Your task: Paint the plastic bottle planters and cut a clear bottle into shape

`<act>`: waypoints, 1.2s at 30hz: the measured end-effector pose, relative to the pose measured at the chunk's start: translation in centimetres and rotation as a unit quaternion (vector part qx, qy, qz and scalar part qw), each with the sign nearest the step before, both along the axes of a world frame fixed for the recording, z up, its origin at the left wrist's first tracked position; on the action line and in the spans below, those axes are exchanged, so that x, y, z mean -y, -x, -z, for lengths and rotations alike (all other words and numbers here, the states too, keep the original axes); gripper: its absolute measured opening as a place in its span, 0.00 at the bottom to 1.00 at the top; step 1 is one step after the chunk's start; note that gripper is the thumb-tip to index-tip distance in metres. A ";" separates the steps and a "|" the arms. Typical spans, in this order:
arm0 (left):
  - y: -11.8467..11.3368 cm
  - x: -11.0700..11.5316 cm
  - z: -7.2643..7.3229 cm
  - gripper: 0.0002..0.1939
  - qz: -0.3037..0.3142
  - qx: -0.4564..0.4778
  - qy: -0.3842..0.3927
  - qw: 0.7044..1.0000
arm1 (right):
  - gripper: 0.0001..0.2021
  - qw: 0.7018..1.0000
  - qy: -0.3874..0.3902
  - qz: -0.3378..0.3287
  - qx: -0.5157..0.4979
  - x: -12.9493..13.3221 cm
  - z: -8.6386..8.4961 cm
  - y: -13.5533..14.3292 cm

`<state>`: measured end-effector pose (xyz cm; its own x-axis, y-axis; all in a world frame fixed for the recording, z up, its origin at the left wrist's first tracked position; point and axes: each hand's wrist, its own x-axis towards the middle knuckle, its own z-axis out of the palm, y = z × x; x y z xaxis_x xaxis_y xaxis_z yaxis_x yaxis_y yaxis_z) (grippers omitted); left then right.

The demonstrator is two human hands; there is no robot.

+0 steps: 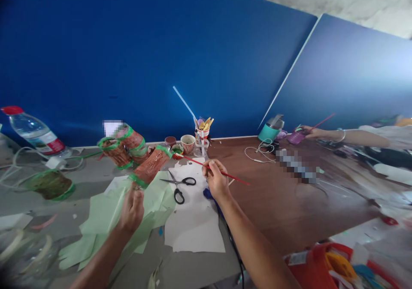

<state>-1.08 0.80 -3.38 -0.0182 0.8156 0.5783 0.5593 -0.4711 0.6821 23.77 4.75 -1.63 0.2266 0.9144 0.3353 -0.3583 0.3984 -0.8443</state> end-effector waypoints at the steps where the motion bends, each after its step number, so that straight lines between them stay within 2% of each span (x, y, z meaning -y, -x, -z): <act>1: 0.0 0.0 0.0 0.25 0.008 -0.008 -0.004 1.000 | 0.11 1.000 -0.004 -0.005 -0.006 0.0 -0.1 0.1; 6: 0.0 -0.1 0.7 0.21 0.025 -0.080 -0.046 0.995 | 0.11 1.000 0.016 -0.025 -0.009 0.1 -0.4 0.4; 12: 0.1 -0.4 1.4 0.18 -0.004 -0.166 -0.105 0.980 | 0.12 0.999 0.026 0.009 -0.025 -0.2 -0.2 0.2; 18: -0.2 -0.1 1.0 0.21 0.036 -0.245 -0.113 0.962 | 0.12 0.999 0.020 -0.014 -0.020 -0.1 -0.3 0.4; 24: -0.5 0.0 0.7 0.19 0.009 -0.287 -0.120 0.950 | 0.14 0.999 0.025 0.045 -0.004 -0.4 -0.2 0.1; 29: -0.7 0.1 0.5 0.21 0.018 -0.310 -0.122 0.943 | 0.14 1.000 0.018 0.012 -0.004 -0.2 -0.3 0.3; 36: -0.9 0.2 0.3 0.23 0.011 -0.340 -0.119 0.933 | 0.13 1.000 0.007 0.024 -0.014 -0.2 -0.2 0.2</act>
<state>-0.20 0.57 -3.72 0.4342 0.6584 0.6148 0.8125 -0.5809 0.0483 23.58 4.91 -1.41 0.2797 0.9065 0.3162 -0.3627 0.4047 -0.8395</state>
